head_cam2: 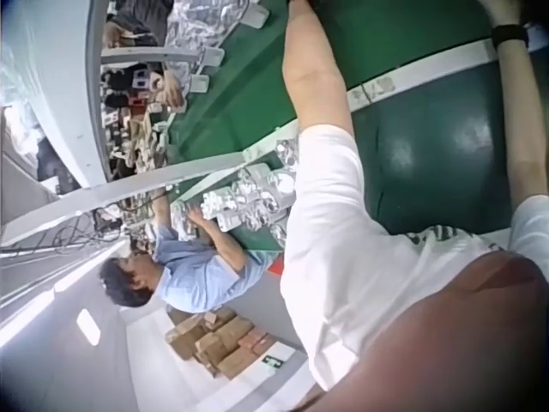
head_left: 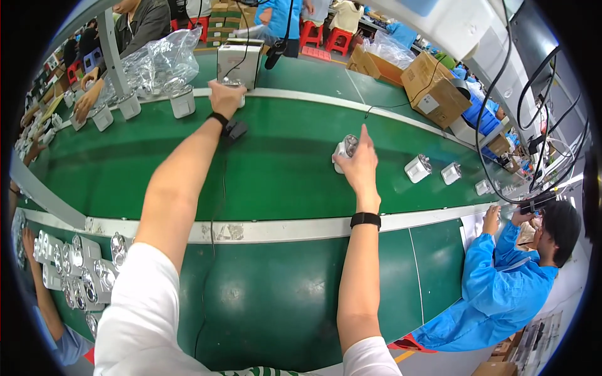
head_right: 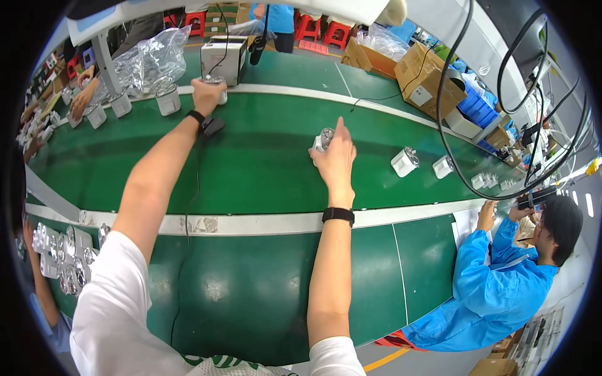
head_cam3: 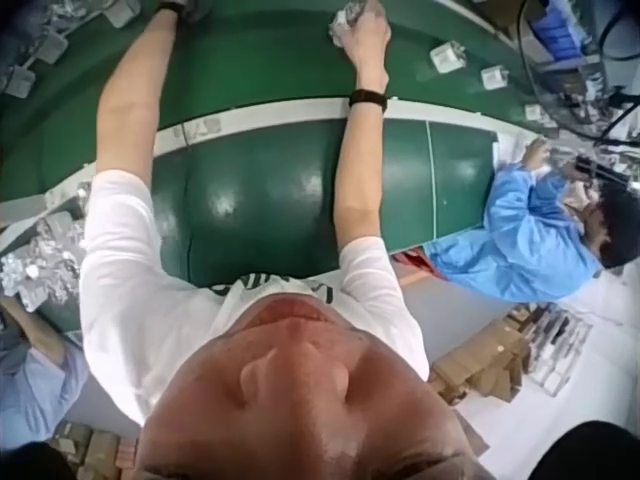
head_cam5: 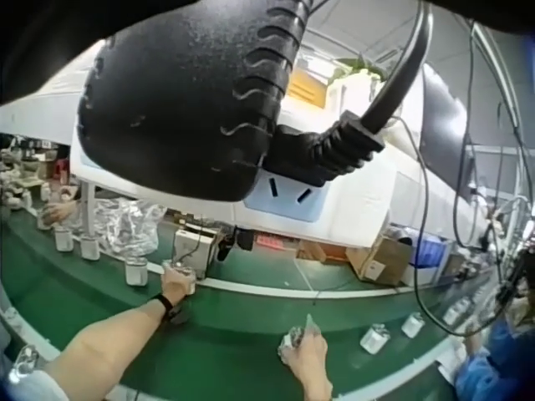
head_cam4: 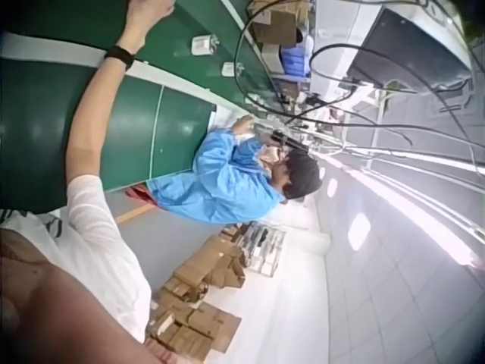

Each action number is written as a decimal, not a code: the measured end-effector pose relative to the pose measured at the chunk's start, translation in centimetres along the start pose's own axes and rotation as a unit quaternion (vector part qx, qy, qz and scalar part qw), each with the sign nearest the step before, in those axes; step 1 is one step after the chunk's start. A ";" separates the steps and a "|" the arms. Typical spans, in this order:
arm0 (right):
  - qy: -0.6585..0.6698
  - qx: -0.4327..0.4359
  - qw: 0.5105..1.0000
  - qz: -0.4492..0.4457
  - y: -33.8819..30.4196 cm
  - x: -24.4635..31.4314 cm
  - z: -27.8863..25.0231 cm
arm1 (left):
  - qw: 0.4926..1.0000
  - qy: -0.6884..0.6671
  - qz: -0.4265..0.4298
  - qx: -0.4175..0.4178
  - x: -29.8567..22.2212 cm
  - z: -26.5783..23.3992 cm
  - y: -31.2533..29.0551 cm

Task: The person picks up a white device from the conveyor belt, turns it over, and presses a small metal component into its base. They repeat this process for several devices, placing each completed unit back onto the belt.

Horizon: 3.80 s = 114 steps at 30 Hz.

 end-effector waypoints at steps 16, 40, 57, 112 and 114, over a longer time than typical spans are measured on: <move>0.320 -0.026 0.940 -0.112 0.6 11.1 -3.5 | 0.813 -0.154 0.146 0.542 -11.2 -7.2 -22.4; 0.474 -0.106 0.855 -0.183 -2.5 20.7 -2.2 | 0.823 -0.450 -0.037 0.345 -9.7 -15.6 -21.9; 0.650 0.025 0.758 -0.041 -3.1 22.1 -5.9 | 0.882 -0.229 0.411 0.017 -13.3 -21.8 -23.8; 0.395 -0.155 0.883 -0.200 -3.2 22.7 -7.3 | 0.733 -0.564 0.172 0.340 -13.9 -19.8 -25.6; 0.305 -0.150 0.933 -0.119 -3.4 22.6 -6.8 | 0.749 -0.524 0.101 0.393 -12.5 -17.3 -25.2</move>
Point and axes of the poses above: each hand's wrist, its own y-axis towards the middle knuckle, its own z-axis out of the palm, x = y × z, the point moved 5 cm from there along y, towards the middle knuckle, and after that the axes turned 11 degrees about -z, right-handed, at the moved point
